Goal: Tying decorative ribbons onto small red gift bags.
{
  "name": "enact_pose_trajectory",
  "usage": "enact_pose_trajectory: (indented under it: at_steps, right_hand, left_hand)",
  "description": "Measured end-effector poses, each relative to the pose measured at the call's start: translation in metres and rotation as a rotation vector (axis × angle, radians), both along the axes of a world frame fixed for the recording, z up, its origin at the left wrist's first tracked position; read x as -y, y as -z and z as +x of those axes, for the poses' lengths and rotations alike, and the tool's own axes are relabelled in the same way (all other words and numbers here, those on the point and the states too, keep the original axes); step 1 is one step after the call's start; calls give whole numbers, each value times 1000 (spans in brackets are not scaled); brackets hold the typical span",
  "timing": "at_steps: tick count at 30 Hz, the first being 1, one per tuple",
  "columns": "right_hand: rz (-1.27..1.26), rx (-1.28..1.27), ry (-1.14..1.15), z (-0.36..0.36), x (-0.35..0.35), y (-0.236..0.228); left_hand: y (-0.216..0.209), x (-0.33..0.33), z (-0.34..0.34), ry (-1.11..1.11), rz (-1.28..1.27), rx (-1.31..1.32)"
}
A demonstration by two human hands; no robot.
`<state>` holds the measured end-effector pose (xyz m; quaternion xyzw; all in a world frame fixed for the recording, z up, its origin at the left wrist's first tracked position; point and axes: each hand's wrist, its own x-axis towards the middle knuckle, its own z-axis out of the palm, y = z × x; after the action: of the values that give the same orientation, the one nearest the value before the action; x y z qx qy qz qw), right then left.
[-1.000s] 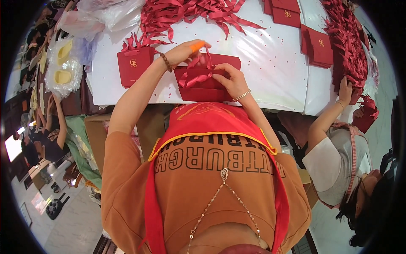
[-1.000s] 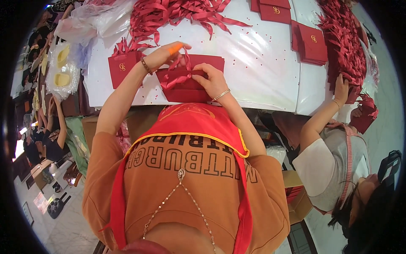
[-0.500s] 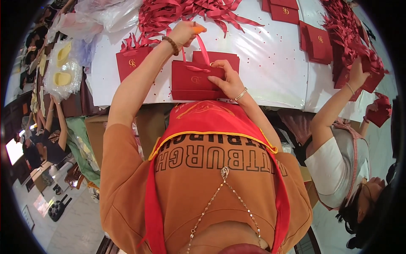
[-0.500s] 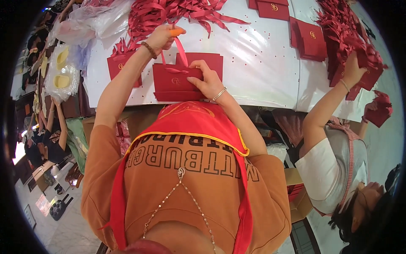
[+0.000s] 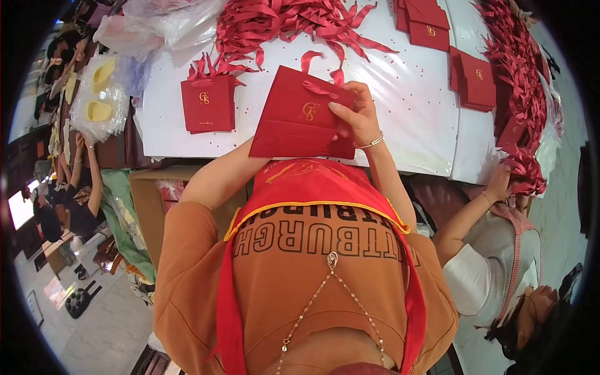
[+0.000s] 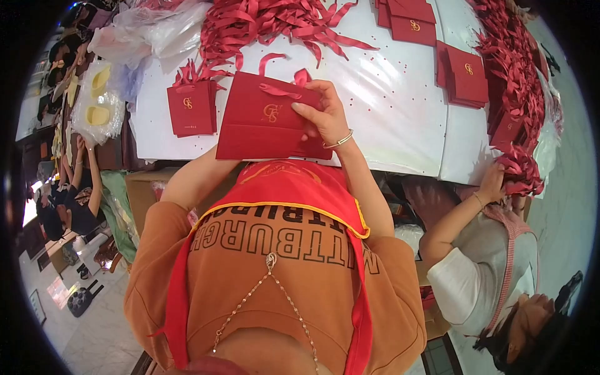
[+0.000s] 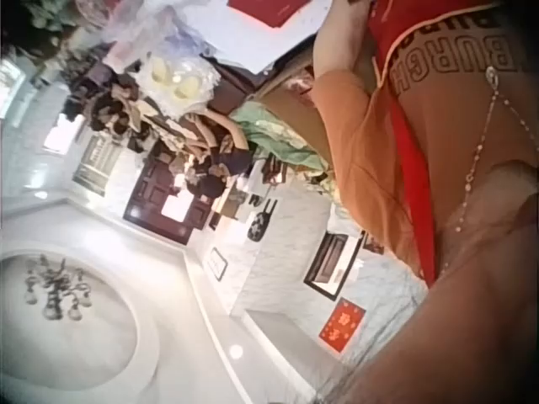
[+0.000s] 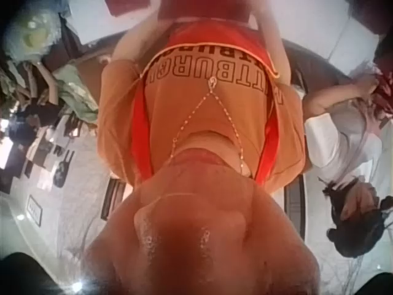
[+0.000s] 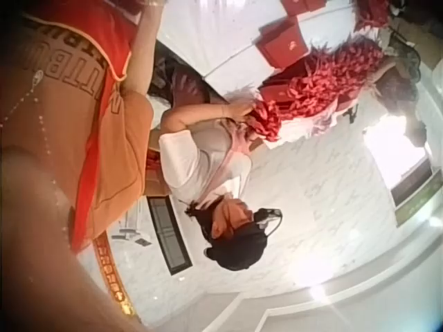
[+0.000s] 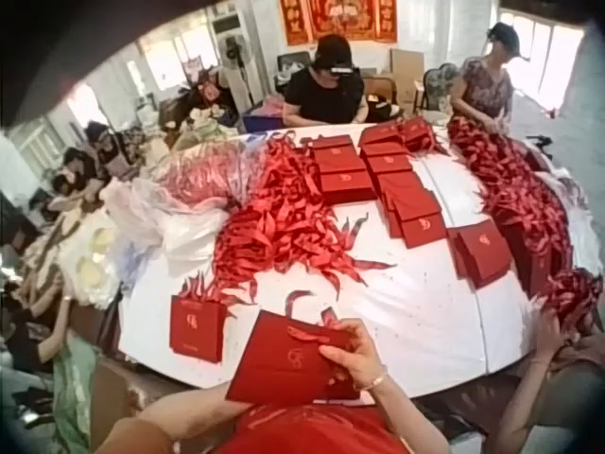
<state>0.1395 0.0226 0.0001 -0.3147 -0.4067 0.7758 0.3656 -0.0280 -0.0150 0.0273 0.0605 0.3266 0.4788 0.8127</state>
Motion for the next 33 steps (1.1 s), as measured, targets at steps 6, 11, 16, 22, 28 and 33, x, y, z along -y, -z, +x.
enact_pose_trajectory:
  at_steps: [6,11,16,22,28,33]
  right_hand:
    - [-76,-183,244,20,-8,19]
    - [160,381,252,42,-4,41]
    - [265,536,207,35,-1,64]
    - [785,1089,306,24,8,40]
    - [759,964,337,29,9,30]
    - [832,680,198,7,6,10]
  left_hand:
    - [29,-17,15,-216,92,-849]
    - [51,-32,-16,166,348,-1594]
    - [63,-127,-38,-88,584,-1786]
    - [72,-180,6,252,561,-2475]
    - [78,-161,-29,65,922,-2281]
    - [62,-90,-92,550,1194,-2336]
